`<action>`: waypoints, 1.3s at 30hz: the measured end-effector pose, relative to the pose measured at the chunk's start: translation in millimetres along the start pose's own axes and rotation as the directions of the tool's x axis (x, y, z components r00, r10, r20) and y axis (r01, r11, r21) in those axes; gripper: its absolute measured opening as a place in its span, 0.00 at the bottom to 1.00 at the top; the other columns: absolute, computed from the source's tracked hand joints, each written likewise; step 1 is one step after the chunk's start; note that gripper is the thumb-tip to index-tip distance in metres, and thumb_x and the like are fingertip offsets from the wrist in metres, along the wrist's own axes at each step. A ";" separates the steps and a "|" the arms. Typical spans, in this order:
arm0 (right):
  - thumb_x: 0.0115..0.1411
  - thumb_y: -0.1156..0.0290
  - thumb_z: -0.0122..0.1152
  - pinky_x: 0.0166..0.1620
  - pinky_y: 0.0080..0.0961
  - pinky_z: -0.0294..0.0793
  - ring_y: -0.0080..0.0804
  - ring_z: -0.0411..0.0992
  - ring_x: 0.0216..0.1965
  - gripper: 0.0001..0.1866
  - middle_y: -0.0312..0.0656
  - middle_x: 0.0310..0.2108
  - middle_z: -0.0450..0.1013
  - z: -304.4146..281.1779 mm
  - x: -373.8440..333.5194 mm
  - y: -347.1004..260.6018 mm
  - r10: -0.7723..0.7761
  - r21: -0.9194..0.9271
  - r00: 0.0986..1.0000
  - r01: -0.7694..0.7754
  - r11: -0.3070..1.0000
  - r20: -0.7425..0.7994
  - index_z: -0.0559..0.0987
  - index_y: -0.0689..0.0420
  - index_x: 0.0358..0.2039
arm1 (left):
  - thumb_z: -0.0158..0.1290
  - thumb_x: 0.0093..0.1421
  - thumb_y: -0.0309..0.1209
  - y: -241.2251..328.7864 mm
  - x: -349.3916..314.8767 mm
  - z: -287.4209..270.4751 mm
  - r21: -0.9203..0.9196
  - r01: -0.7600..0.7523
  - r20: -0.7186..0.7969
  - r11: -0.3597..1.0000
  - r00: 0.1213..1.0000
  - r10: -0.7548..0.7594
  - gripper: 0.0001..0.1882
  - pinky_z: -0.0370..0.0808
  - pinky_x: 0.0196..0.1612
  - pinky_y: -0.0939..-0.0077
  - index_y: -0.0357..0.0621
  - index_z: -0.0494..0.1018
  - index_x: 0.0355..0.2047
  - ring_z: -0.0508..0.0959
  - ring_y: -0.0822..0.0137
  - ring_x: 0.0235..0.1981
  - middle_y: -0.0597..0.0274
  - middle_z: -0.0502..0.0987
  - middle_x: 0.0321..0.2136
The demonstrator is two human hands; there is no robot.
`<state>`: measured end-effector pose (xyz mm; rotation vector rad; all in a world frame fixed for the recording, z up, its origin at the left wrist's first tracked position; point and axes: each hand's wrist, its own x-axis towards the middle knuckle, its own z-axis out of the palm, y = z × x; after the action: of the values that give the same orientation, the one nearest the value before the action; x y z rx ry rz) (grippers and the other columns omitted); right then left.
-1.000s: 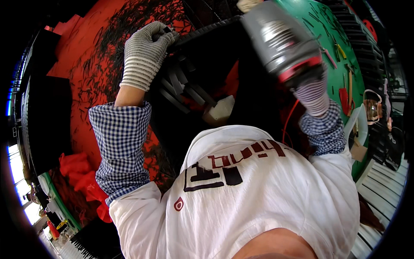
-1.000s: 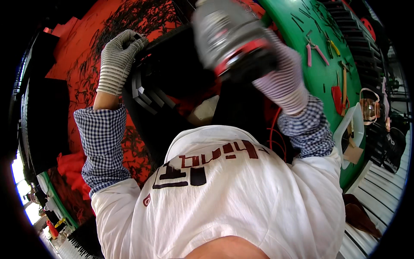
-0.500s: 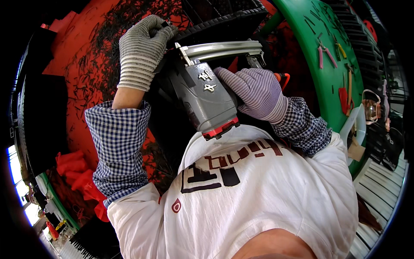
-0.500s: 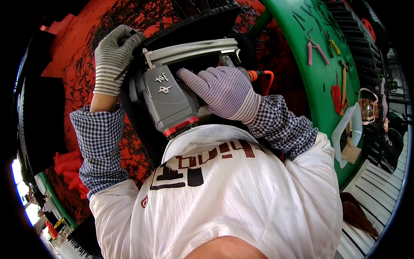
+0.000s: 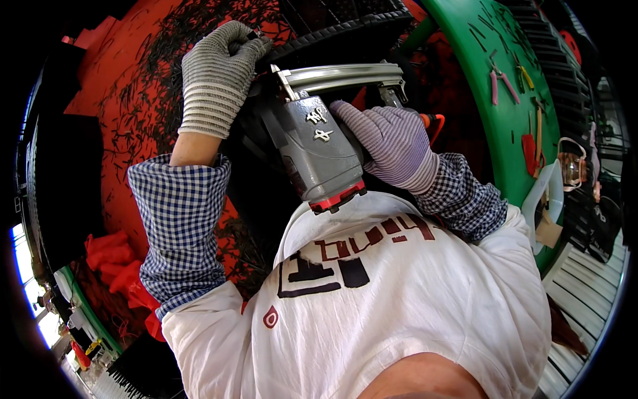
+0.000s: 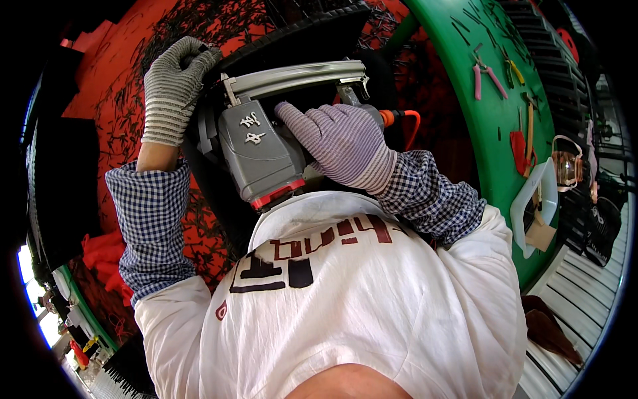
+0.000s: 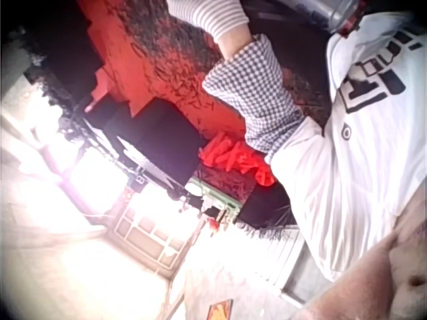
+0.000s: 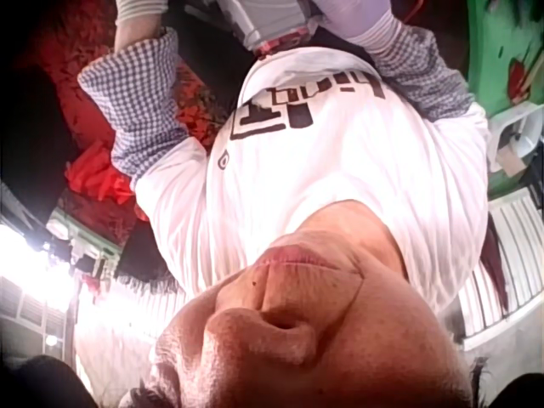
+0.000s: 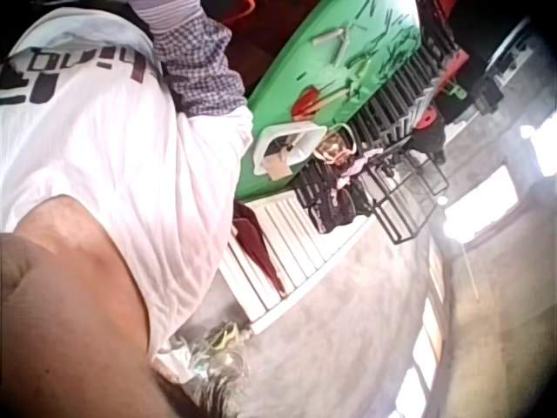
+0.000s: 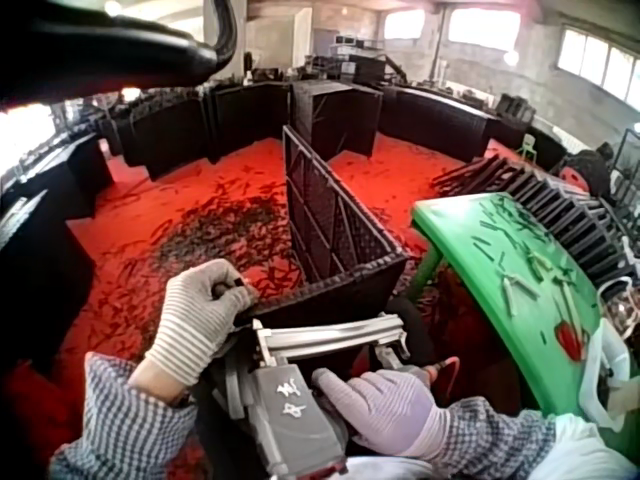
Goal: The person applies black fabric strips to a frame by securing them with a pneumatic stapler and trimming the excess with pliers.
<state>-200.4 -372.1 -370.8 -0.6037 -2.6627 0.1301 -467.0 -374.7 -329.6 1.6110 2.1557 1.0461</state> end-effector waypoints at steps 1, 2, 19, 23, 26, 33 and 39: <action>0.47 0.60 0.73 0.33 0.34 0.76 0.37 0.78 0.28 0.35 0.40 0.29 0.77 -0.7 1.0 -1.3 0.009 0.008 1.000 -0.009 1.000 -0.004 0.73 0.59 0.55 | 0.65 0.58 0.39 -0.1 -0.4 -1.3 -0.023 0.010 0.008 1.000 1.000 -0.010 0.11 0.74 0.31 0.77 0.45 0.82 0.35 0.72 0.77 0.22 0.68 0.76 0.20; 0.47 0.61 0.73 0.33 0.35 0.77 0.38 0.78 0.29 0.34 0.41 0.29 0.78 -1.4 1.7 -2.4 0.020 0.013 1.000 -0.020 1.000 -0.008 0.73 0.59 0.54 | 0.65 0.58 0.39 -0.1 -0.5 -1.8 -0.023 0.008 0.007 1.000 1.000 -0.008 0.11 0.74 0.31 0.77 0.45 0.82 0.35 0.72 0.77 0.22 0.68 0.76 0.20; 0.56 0.66 0.69 0.44 0.34 0.81 0.45 0.80 0.43 0.29 0.53 0.43 0.79 -97.6 -79.3 91.6 0.696 -0.088 0.669 -0.734 0.673 -0.259 0.74 0.56 0.58 | 0.60 0.59 0.51 2.7 -20.5 -7.8 0.282 -0.116 0.082 0.953 0.992 0.096 0.24 0.77 0.43 0.62 0.43 0.81 0.41 0.82 0.54 0.35 0.52 0.82 0.34; 0.58 0.46 0.63 0.48 0.49 0.74 0.57 0.76 0.46 0.30 0.55 0.42 0.78 -113.0 -132.7 161.8 0.942 -0.376 0.201 -0.922 0.089 -0.270 0.74 0.53 0.53 | 0.62 0.58 0.42 -4.5 -30.3 -11.5 0.198 -0.197 0.090 0.960 0.979 0.182 0.18 0.76 0.39 0.64 0.41 0.80 0.40 0.80 0.54 0.36 0.52 0.81 0.33; 0.59 0.49 0.64 0.51 0.48 0.74 0.57 0.75 0.49 0.28 0.58 0.48 0.76 -114.6 -173.2 185.2 0.975 -0.460 -0.029 -0.878 -0.130 -0.221 0.72 0.54 0.52 | 0.63 0.58 0.40 -5.3 -29.3 -10.7 0.194 -0.153 0.098 0.969 0.986 0.136 0.15 0.74 0.35 0.67 0.39 0.78 0.37 0.79 0.59 0.30 0.55 0.78 0.29; 0.57 0.30 0.53 0.64 0.48 0.61 0.47 0.62 0.65 0.45 0.51 0.63 0.66 -120.1 -163.4 208.5 0.940 -0.588 0.088 -0.798 -0.132 -0.330 0.66 0.51 0.64 | 0.61 0.60 0.37 -13.9 -31.3 -8.4 0.163 -0.180 0.103 0.970 0.981 0.165 0.13 0.75 0.36 0.68 0.38 0.78 0.36 0.78 0.61 0.30 0.56 0.78 0.27; 0.52 0.33 0.60 0.59 0.37 0.70 0.47 0.72 0.57 0.47 0.50 0.60 0.70 -103.9 -115.3 287.6 0.959 -0.572 0.232 -0.770 0.283 0.162 0.64 0.47 0.66 | 0.59 0.61 0.36 -0.9 -27.6 -19.7 0.152 -0.105 0.142 0.983 0.986 0.083 0.13 0.74 0.42 0.65 0.37 0.78 0.38 0.79 0.57 0.36 0.54 0.79 0.31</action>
<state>50.2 -162.2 -368.9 -2.5535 -2.3086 0.0787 -469.4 -407.7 -322.1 1.8150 2.1388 0.7812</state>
